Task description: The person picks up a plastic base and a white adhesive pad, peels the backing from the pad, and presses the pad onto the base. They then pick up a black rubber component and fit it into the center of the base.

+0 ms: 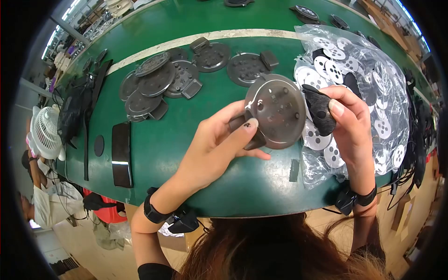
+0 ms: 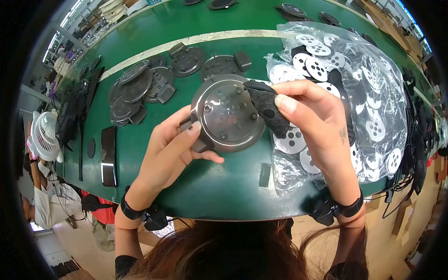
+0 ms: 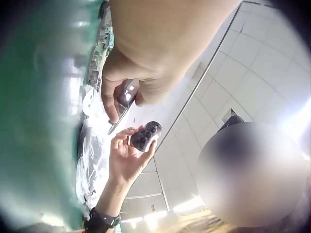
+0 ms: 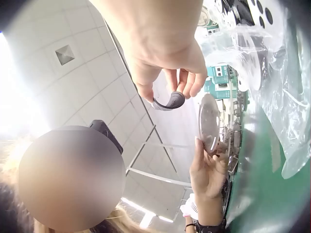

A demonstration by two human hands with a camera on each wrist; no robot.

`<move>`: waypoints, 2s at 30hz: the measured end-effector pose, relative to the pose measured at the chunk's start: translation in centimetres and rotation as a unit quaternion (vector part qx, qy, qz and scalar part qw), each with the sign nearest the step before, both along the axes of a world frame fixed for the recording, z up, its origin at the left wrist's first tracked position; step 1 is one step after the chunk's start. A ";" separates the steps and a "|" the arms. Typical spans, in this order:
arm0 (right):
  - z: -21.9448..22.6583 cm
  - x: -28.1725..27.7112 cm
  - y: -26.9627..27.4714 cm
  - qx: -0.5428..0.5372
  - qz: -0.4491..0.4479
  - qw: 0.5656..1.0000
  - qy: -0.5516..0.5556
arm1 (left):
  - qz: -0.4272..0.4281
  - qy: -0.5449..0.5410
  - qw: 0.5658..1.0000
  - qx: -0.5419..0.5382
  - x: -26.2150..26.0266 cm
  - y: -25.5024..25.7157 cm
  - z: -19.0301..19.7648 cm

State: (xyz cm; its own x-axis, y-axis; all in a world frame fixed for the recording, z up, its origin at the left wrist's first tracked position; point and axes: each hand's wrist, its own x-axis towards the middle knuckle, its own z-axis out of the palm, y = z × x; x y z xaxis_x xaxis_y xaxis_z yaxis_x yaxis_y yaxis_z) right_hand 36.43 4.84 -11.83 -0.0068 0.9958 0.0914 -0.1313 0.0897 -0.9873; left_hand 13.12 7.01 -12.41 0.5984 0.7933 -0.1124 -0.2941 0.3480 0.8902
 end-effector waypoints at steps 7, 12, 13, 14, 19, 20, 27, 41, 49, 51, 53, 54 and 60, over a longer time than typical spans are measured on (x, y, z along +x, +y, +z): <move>0.4 -0.9 -0.2 0.025 -0.028 0.998 -0.054 | -0.019 -0.048 0.999 0.004 0.1 -1.3 0.7; 0.4 -1.4 -0.3 0.118 -0.023 0.981 -0.155 | -0.002 -0.026 0.999 0.034 0.5 -1.9 0.5; 0.4 -1.5 -0.4 0.117 -0.022 0.981 -0.155 | 0.010 -0.015 0.998 0.055 0.6 -1.9 0.5; 0.4 -1.7 -0.5 0.119 -0.026 0.980 -0.159 | 0.010 -0.015 0.998 0.054 0.6 -1.9 0.4; 0.3 -1.6 -0.6 0.120 -0.026 0.980 -0.158 | 0.002 0.007 0.997 0.074 0.5 -2.0 -0.1; 0.3 -1.7 -0.6 0.115 -0.024 0.981 -0.154 | 0.002 0.007 0.997 0.074 0.5 -2.0 0.0; 0.2 -2.0 -0.7 0.106 -0.010 0.983 -0.148 | -0.003 0.045 0.996 0.074 0.5 -2.1 0.6; -1.2 -2.3 -0.5 0.188 -0.021 0.948 -0.255 | 0.005 0.032 0.987 0.160 0.8 -1.8 -1.1; -1.9 -3.0 -1.3 0.259 -0.062 0.872 -0.411 | 0.034 0.058 0.992 0.103 1.6 -2.5 -1.7; -1.6 -3.3 -1.5 0.226 -0.017 0.883 -0.411 | 0.071 0.077 0.984 0.144 1.9 -2.5 -2.5; -1.2 -3.1 -1.2 0.241 -0.022 0.880 -0.408 | 0.110 0.092 0.971 0.193 1.7 -2.0 -2.3; -1.0 -2.3 -1.0 0.193 -0.008 0.923 -0.333 | 0.080 0.098 0.981 0.145 1.2 -1.7 -1.9; 1.9 -0.7 0.7 -0.171 0.230 0.955 -0.073 | -0.100 0.128 0.981 0.110 -0.7 0.5 -0.8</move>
